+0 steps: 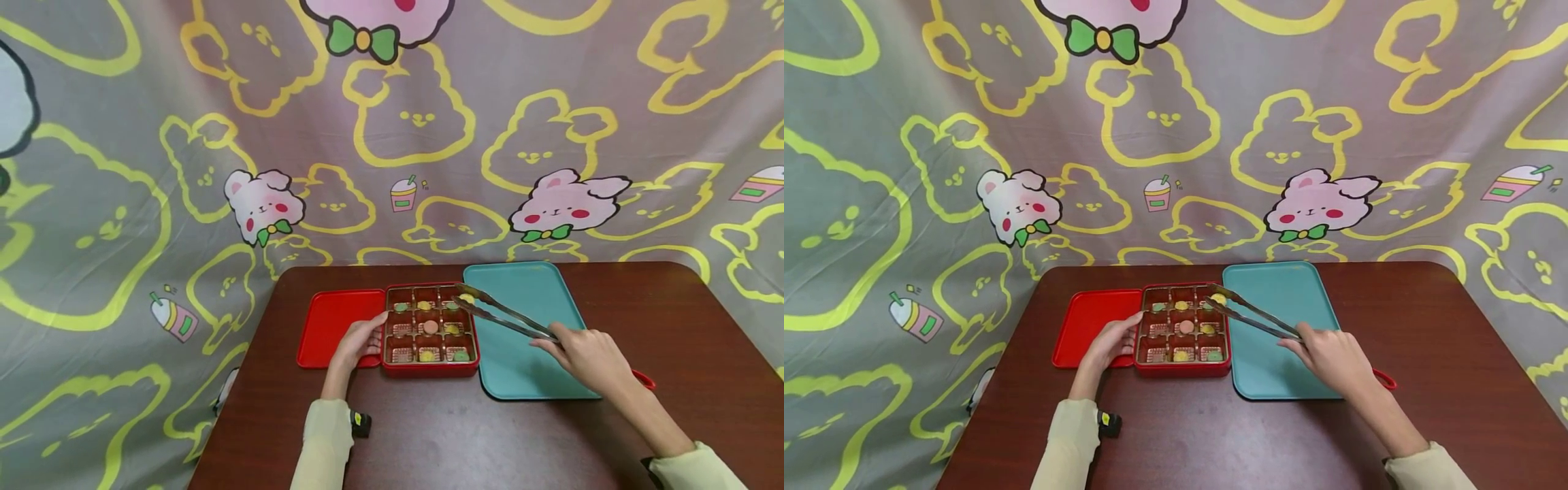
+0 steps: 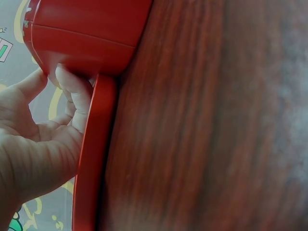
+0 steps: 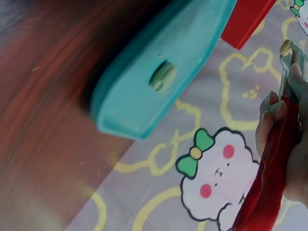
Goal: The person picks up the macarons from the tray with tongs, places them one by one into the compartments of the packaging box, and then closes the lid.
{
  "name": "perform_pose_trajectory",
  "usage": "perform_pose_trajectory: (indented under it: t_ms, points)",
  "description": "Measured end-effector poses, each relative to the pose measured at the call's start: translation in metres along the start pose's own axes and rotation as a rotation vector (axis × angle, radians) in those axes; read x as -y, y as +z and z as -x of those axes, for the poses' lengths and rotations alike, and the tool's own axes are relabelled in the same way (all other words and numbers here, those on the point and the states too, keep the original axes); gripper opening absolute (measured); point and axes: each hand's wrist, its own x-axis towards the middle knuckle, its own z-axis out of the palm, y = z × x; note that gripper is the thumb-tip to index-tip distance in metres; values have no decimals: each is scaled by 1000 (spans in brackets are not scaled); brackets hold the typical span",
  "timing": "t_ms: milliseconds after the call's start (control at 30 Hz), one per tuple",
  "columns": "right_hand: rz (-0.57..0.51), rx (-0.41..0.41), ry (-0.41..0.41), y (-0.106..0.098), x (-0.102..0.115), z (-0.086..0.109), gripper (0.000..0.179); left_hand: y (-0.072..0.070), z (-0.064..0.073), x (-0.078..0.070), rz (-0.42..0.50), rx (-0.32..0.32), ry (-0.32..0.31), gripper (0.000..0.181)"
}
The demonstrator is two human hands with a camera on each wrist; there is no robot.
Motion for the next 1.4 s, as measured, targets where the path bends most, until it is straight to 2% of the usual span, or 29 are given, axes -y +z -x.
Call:
perform_pose_trajectory:
  t_ms: [400,767,1067,1400]
  points:
    - [-75,54,-31,14,22,-21,63,-1,-2,3,-9,-10,1,37]
    - [-73,34,-79,29,33,-29,62,0,0,0,-16,-12,-6,37]
    - [-86,93,-93,41,46,-38,63,0,-1,2,-7,-10,-4,37]
    - [-132,119,-105,55,55,-41,57,-1,1,0,-10,4,-6,38]
